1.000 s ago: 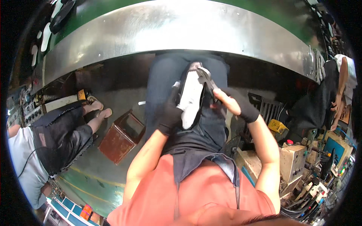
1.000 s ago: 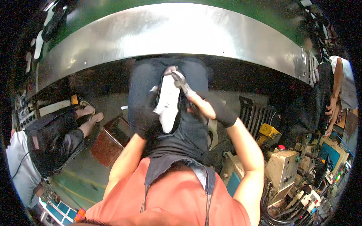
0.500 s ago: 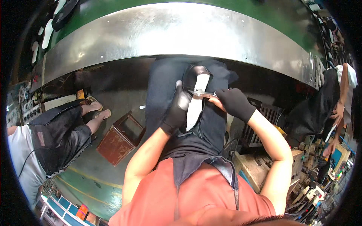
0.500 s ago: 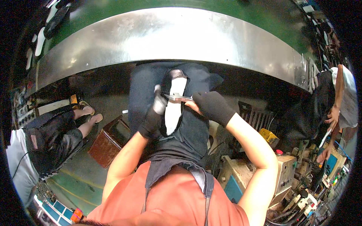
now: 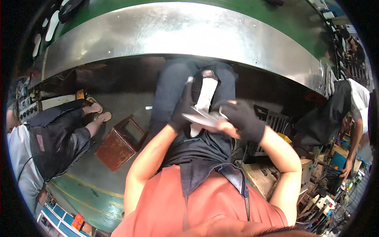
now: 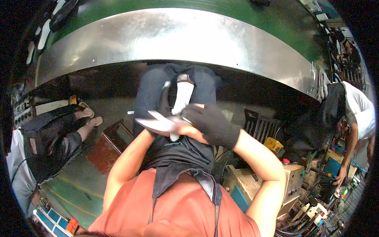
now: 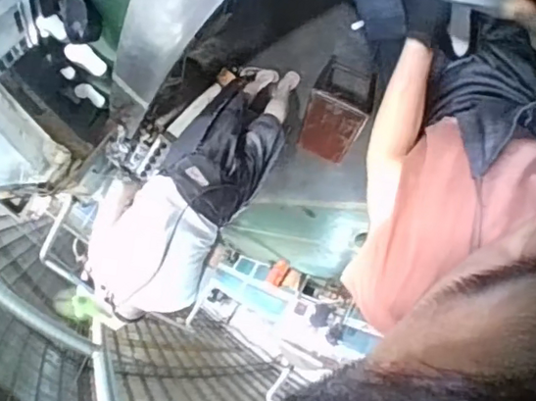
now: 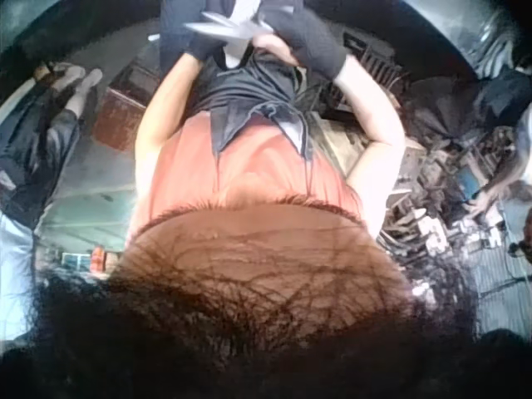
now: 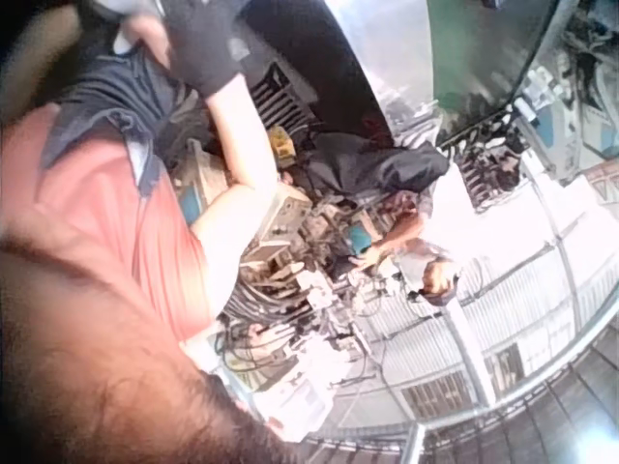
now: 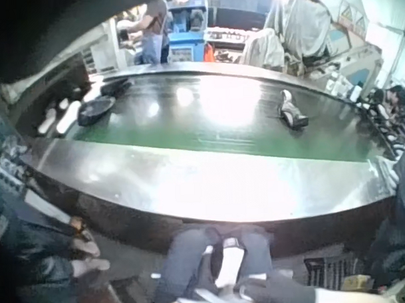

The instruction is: The person repeatedly picks up black shoes from a conveyor belt and uses a metal scraper tool to trim or clean the white soles. They hold the shoe on their lap, scrape the sole surface, and then place the shoe back onto the moving belt.

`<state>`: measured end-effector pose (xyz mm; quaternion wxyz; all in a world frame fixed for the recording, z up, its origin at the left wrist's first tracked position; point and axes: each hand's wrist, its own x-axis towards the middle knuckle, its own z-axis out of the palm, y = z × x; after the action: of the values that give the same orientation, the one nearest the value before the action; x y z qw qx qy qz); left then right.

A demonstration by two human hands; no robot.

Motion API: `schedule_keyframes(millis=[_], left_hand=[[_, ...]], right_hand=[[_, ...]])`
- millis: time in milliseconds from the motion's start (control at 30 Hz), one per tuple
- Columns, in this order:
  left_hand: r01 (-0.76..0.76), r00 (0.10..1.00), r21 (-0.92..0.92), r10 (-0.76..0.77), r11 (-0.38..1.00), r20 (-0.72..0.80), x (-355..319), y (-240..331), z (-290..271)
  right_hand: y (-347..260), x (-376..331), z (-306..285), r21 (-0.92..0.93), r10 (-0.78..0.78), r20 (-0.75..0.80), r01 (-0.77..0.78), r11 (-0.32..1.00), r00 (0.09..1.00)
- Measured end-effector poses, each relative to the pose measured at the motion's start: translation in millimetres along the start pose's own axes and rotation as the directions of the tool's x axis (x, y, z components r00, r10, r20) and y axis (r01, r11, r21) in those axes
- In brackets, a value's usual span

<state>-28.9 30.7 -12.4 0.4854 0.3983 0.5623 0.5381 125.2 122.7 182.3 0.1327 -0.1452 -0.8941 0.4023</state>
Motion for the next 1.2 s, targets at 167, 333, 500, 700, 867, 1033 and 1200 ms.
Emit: schedule_keyframes(millis=[167, 333, 500, 700, 867, 1033, 1200], left_hand=[[0.192, 0.979, -0.116, -0.181, 0.975, 0.098, -110, 2, -20], [0.586, 0.744, -0.289, -0.644, 0.757, -0.176, -81, -8, 6], [0.178, 0.979, 0.122, -0.163, 0.976, -0.126, -63, -8, 10], [0.041, 0.985, -0.008, -0.04, 0.999, 0.167, -62, 18, -4], [-0.156, 0.933, 0.588, -0.077, 0.794, 0.352, -65, 75, -61], [0.142, 0.947, 0.54, -0.273, 0.83, 0.17, -20, 228, -127], [-0.05, 0.998, 0.312, 0.061, 0.949, -0.026, -15, 65, 2]], right_hand=[[32, -84, 78, 0.224, 0.706, 0.151, -0.72, 0.657, 0.692], [29, -117, 108, 0.513, 0.87, 0.252, -0.821, 0.252, 0.425], [-9, -64, 44, 0.203, 0.746, 0.254, -0.788, 0.581, 0.615], [5, -59, 62, 0.34, 0.14, -0.015, -0.126, 0.932, 0.99], [8, -114, 95, 0.068, 0.528, 0.159, -0.543, 0.837, 0.834], [-28, -139, 73, 0.059, 0.509, 0.077, -0.513, 0.856, 0.857], [-45, -117, 60, 0.153, 0.488, 0.0, -0.482, 0.863, 0.873]])
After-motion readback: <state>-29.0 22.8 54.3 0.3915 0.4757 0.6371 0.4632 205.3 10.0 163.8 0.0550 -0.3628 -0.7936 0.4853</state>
